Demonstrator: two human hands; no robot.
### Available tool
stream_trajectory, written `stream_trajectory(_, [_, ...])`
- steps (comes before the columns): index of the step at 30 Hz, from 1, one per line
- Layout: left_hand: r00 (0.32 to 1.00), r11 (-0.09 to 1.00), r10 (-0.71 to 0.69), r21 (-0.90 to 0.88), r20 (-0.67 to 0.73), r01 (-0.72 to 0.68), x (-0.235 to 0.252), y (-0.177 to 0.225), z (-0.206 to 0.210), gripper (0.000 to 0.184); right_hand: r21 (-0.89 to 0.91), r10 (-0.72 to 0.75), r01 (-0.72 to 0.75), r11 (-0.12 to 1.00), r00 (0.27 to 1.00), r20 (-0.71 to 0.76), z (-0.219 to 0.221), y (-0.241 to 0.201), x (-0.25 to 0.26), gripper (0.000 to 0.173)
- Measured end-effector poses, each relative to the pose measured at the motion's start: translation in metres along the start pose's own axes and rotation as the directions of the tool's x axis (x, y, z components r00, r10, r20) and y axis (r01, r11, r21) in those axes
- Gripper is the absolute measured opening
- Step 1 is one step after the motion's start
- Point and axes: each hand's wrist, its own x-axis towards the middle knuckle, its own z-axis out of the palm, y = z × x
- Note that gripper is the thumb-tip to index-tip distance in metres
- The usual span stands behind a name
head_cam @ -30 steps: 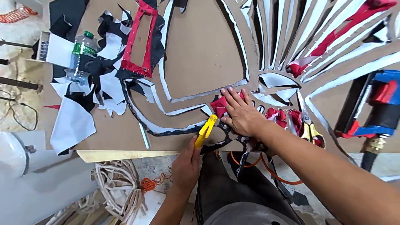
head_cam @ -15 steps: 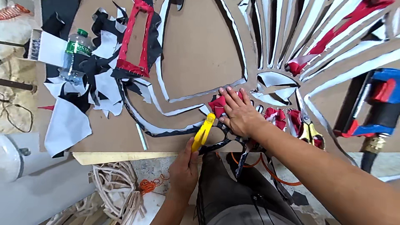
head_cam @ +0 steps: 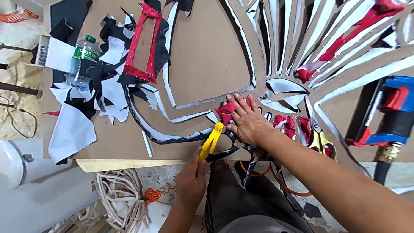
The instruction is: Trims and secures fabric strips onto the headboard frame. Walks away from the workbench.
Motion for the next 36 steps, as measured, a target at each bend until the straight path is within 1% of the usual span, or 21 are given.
stream_trajectory(2, [0.998,0.999,-0.014,0.051,0.06,0.011,-0.004,-0.009,0.01,0.046,0.004,-0.003,0.003,1.0,1.0,-0.008,0.002,-0.003,0.0,0.073])
stream_trajectory(3, [0.997,0.998,-0.028,0.064,0.067,0.024,-0.002,-0.01,0.009,0.046,0.004,-0.001,0.001,1.0,1.0,-0.009,0.001,-0.004,-0.001,0.073])
stream_trajectory(6, [1.0,0.999,-0.021,0.027,0.016,0.021,0.005,-0.001,-0.004,0.048,0.008,-0.006,0.007,1.0,0.999,-0.032,0.003,-0.003,-0.003,0.073])
stream_trajectory(8, [0.999,0.999,0.004,0.042,0.039,-0.005,0.002,-0.007,0.004,0.045,0.004,-0.005,0.005,1.0,1.0,-0.029,0.002,-0.001,-0.001,0.073])
stream_trajectory(10, [0.997,0.998,-0.018,0.062,0.079,0.013,-0.003,-0.01,0.007,0.044,0.012,-0.007,0.007,1.0,1.0,-0.008,0.002,-0.007,-0.003,0.073])
stream_trajectory(13, [1.0,1.0,-0.005,0.026,0.015,0.004,0.003,0.0,0.001,0.048,0.015,0.0,0.0,1.0,1.0,-0.006,0.001,-0.002,-0.003,0.072])
stream_trajectory(15, [0.999,0.998,-0.002,0.06,0.045,0.0,0.004,-0.009,0.01,0.044,0.015,-0.003,0.003,1.0,1.0,-0.01,0.002,-0.002,0.0,0.072])
stream_trajectory(17, [0.997,0.997,-0.025,0.078,0.077,0.019,0.006,-0.011,0.008,0.042,0.014,-0.003,0.003,1.0,1.0,-0.007,0.002,-0.005,-0.001,0.072])
stream_trajectory(18, [0.999,0.998,-0.008,0.068,0.048,0.005,0.012,-0.008,0.006,0.043,0.004,0.007,-0.007,1.0,1.0,-0.009,-0.001,-0.001,0.001,0.072])
stream_trajectory(20, [1.0,0.998,0.016,0.057,0.019,-0.017,0.003,-0.004,-0.001,0.045,0.009,0.004,-0.004,1.0,1.0,-0.015,0.002,-0.003,-0.003,0.072])
stream_trajectory(22, [0.998,0.996,0.013,0.093,0.062,-0.019,0.0,-0.013,0.008,0.044,0.001,0.005,-0.005,1.0,1.0,-0.031,0.002,-0.002,0.0,0.072])
stream_trajectory(23, [0.996,0.995,-0.005,0.099,0.087,-0.003,-0.001,-0.014,0.007,0.043,0.003,0.005,-0.005,1.0,1.0,-0.024,0.003,-0.005,-0.002,0.072])
stream_trajectory(25, [0.999,0.997,0.001,0.072,0.042,-0.004,0.011,-0.009,0.0,0.044,-0.012,0.014,-0.015,1.0,1.0,-0.02,0.001,-0.001,0.001,0.073])
stream_trajectory(27, [0.999,0.998,0.032,0.046,0.005,-0.032,0.007,-0.005,-0.006,0.045,-0.01,0.007,-0.007,1.0,1.0,-0.016,0.003,-0.002,-0.001,0.074])
stream_trajectory(28, [0.999,0.997,0.048,0.064,0.021,-0.049,0.006,-0.008,0.001,0.045,-0.019,0.008,-0.009,1.0,1.0,-0.024,0.001,0.0,0.002,0.074])
stream_trajectory(30, [0.994,0.993,0.022,0.11,0.111,-0.035,-0.004,-0.015,0.008,0.043,-0.013,0.016,-0.016,1.0,1.0,-0.004,0.002,-0.005,0.0,0.074])
stream_trajectory(31, [0.993,0.995,0.019,0.096,0.112,-0.03,0.0,-0.013,0.007,0.043,-0.012,0.019,-0.02,1.0,1.0,-0.01,0.001,-0.004,0.0,0.074])
stream_trajectory(32, [0.996,0.997,0.031,0.062,0.084,-0.036,0.006,-0.011,0.006,0.045,-0.018,0.024,-0.025,1.0,0.999,-0.022,-0.001,0.001,0.002,0.073])
stream_trajectory(34, [0.999,0.999,0.049,0.0,0.015,-0.049,0.001,-0.005,-0.005,0.047,-0.004,0.012,-0.012,1.0,1.0,-0.021,0.002,-0.001,0.0,0.073])
stream_trajectory(35, [0.998,0.998,0.058,-0.014,-0.015,-0.058,0.003,-0.007,-0.003,0.048,-0.002,0.014,-0.014,1.0,1.0,-0.015,0.0,0.0,0.002,0.073])
stream_trajectory(36, [0.998,0.999,0.053,-0.008,-0.014,-0.053,-0.001,-0.01,0.0,0.048,-0.003,0.015,-0.015,1.0,1.0,-0.009,0.0,-0.001,0.003,0.074])
